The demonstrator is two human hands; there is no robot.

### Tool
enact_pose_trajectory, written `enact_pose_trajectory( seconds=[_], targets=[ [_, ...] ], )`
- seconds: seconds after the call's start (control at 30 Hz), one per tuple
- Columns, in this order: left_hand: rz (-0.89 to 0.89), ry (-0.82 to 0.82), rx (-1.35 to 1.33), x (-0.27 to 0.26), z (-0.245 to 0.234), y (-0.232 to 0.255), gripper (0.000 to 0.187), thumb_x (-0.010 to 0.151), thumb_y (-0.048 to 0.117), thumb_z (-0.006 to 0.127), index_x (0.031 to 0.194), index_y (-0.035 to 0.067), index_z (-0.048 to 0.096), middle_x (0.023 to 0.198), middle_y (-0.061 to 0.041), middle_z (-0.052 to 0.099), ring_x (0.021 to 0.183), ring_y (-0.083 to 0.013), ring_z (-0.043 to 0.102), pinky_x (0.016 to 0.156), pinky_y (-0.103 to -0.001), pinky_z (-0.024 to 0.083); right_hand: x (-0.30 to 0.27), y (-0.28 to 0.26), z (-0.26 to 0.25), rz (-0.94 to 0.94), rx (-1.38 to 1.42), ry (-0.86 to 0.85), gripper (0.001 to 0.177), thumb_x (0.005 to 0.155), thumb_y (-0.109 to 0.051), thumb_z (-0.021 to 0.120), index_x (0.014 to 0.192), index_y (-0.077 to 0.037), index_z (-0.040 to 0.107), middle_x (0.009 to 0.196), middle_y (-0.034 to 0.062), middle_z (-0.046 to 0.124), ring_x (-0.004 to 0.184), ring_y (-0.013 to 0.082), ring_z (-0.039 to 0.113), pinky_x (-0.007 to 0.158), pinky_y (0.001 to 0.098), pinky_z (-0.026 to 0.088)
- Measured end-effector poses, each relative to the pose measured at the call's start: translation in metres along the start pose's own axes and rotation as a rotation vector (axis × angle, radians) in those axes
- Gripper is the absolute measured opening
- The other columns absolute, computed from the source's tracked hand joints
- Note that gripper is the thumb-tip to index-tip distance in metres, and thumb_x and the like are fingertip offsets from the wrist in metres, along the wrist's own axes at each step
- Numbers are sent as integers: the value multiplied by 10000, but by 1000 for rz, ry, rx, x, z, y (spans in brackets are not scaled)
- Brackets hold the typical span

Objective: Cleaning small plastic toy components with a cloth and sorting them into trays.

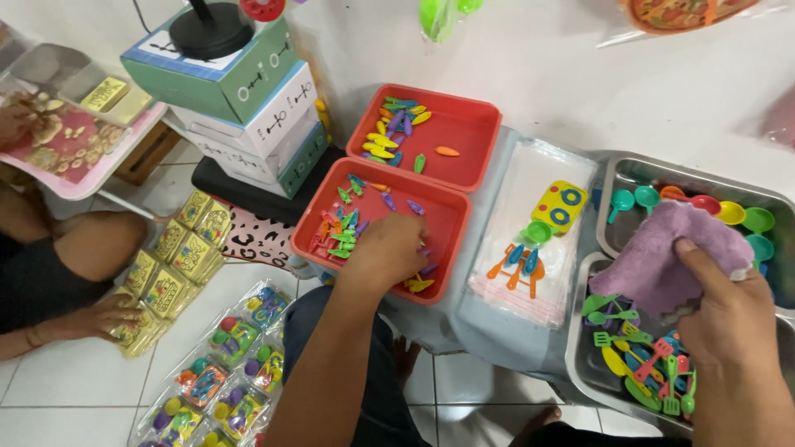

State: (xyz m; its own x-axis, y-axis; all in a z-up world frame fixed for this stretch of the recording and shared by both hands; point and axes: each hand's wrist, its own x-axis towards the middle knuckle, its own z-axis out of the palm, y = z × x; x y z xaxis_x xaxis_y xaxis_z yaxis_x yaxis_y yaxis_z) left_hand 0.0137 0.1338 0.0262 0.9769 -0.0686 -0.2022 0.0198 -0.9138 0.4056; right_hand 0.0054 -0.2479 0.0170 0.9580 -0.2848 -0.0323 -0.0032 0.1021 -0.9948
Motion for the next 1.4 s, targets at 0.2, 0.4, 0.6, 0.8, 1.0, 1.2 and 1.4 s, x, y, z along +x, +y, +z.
enact_pose_trajectory(
  seconds=[0.2,0.4,0.6,0.8,1.0,1.2,1.4],
  targets=[
    [64,37,-141,-5,-24,-1,170,779,115,737,941,79,775,986,-67,765,898,-242,721,797,-370,579,1,2,4,-27,-99,23,302,1082,-153,593,1378,-94,587,1252,5,659,1140,113,668,967,248,543],
    [144,128,-673,-22,-45,32,147,813,69,773,957,45,781,868,-28,788,755,-94,714,725,-224,591,-6,5,17,49,10,50,334,1039,-199,597,1357,-99,615,1214,-13,663,1071,94,638,929,228,514],
    [385,75,-1250,-6,33,81,343,817,78,771,1154,50,714,958,-125,758,825,-139,696,736,-258,640,-49,-2,65,-316,-318,76,270,1071,-130,631,1314,-15,659,1196,169,662,1072,206,531,996,472,455],
    [332,54,-1332,-10,69,107,194,853,91,780,1022,3,746,902,-162,744,763,-160,715,635,-276,625,-47,7,55,-465,-325,-352,307,926,-283,659,1081,-40,764,973,123,752,880,191,652,845,425,530],
    [338,73,-1320,-10,64,103,194,849,66,771,1023,-12,738,882,-171,749,721,-169,736,598,-289,633,-54,-24,69,-281,-17,-495,370,956,-98,477,1191,77,703,1141,203,705,1176,270,589,1053,445,459],
    [418,137,-1125,-24,44,109,135,862,-9,694,985,-30,746,815,-211,740,735,-211,741,550,-314,609,-36,11,60,-377,-217,-401,285,827,89,749,1112,99,739,994,215,751,943,283,720,863,426,580],
    [452,11,-1158,-18,49,100,208,880,21,618,1034,-51,738,882,-265,749,787,-263,739,635,-406,633,-47,-2,69,-368,-331,-264,184,815,71,798,995,69,761,807,164,719,737,190,668,685,374,588]
  ],
)
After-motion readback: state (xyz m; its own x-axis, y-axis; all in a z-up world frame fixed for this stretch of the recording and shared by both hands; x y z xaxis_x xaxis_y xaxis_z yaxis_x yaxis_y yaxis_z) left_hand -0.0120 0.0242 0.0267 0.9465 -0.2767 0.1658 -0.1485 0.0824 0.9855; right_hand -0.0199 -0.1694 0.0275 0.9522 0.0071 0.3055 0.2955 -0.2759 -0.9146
